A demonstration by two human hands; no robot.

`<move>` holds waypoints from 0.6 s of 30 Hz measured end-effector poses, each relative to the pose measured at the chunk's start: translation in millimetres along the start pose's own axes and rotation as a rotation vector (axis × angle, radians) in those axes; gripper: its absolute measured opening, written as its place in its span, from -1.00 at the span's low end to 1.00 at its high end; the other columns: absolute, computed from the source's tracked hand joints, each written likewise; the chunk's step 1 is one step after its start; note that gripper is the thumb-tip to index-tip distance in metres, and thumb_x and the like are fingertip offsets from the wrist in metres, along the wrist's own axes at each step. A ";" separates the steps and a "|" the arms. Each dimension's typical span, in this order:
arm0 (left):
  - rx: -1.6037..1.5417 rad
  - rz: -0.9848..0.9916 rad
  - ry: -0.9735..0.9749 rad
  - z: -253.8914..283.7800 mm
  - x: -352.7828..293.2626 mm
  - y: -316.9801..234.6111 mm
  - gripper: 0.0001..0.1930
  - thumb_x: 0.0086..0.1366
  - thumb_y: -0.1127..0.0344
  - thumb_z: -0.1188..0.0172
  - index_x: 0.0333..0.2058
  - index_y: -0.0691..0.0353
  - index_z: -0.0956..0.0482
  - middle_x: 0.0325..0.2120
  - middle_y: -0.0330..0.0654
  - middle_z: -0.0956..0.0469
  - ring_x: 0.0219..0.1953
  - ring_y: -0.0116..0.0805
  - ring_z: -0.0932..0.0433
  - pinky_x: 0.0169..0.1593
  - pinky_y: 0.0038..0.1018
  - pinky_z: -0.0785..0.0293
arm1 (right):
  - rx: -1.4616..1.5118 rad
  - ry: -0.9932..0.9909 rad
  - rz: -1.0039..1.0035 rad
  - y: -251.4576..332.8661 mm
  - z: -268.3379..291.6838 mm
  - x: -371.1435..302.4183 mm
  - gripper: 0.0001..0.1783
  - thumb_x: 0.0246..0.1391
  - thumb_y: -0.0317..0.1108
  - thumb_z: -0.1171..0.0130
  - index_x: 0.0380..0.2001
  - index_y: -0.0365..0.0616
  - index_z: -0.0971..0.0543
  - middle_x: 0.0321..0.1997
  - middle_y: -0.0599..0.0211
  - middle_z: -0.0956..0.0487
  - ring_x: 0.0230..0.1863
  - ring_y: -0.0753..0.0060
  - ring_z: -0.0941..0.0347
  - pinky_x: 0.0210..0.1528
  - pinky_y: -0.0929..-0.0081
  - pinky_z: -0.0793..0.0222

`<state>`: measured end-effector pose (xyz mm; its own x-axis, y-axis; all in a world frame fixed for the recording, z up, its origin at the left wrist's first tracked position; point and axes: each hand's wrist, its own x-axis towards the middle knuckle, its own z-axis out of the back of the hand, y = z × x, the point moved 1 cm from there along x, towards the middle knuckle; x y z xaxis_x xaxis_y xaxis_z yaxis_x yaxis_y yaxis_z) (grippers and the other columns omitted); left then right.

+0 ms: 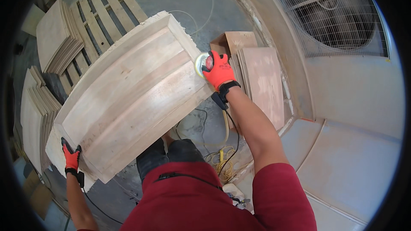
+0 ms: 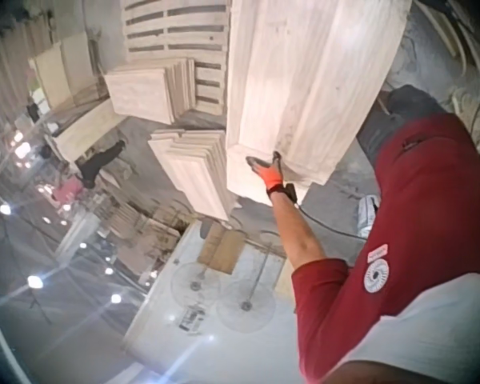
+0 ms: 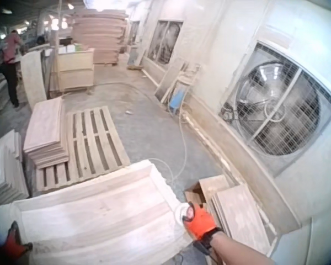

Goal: The person puts on red safety gloves and uses an orbital sander to smooth the surface of a large wooden panel. After sanding, the person applies a white liquid from a squeeze bottle along the edges of the panel.

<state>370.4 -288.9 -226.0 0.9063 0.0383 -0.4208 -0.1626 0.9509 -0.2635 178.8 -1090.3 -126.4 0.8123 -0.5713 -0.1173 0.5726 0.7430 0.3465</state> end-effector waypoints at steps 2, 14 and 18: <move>0.003 0.019 -0.016 0.7 -5.8 1.5 0.09 0.06 0.48 -0.44 0.50 0.25 0.04 0.51 0.08 0.03 0.54 0.01 0.05 0.56 -0.24 0.08 | -0.050 0.031 -0.011 14.3 -3.3 -26.9 -0.11 -0.14 -0.12 -0.49 0.31 0.20 -0.35 0.17 -0.06 -0.36 -0.01 -0.20 -0.54 0.05 0.00 -0.51; -0.015 -0.017 -0.023 0.4 7.6 19.8 0.07 0.06 0.48 -0.44 0.49 0.25 0.02 0.51 0.08 0.04 0.54 0.02 0.05 0.56 -0.24 0.07 | 0.041 0.017 0.029 19.5 -14.2 -82.9 -0.17 -0.13 -0.18 -0.48 0.27 0.12 -0.39 0.18 -0.04 -0.37 0.05 -0.23 -0.51 0.07 0.03 -0.52; -0.020 -0.046 0.009 9.2 -0.3 -11.4 0.05 0.07 0.52 -0.42 0.49 0.29 0.02 0.51 0.07 0.03 0.54 -0.01 0.05 0.56 -0.26 0.08 | 0.159 0.226 0.154 82.9 -36.5 -124.4 -0.16 -0.11 -0.18 -0.42 0.31 0.23 -0.39 0.22 -0.05 -0.36 0.06 -0.20 -0.54 0.05 0.01 -0.54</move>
<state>375.6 -296.9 -215.0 0.9096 -0.0079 -0.4154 -0.1286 0.9453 -0.2996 129.2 -944.8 -117.1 0.9025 -0.3511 -0.2496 0.4307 0.7409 0.5152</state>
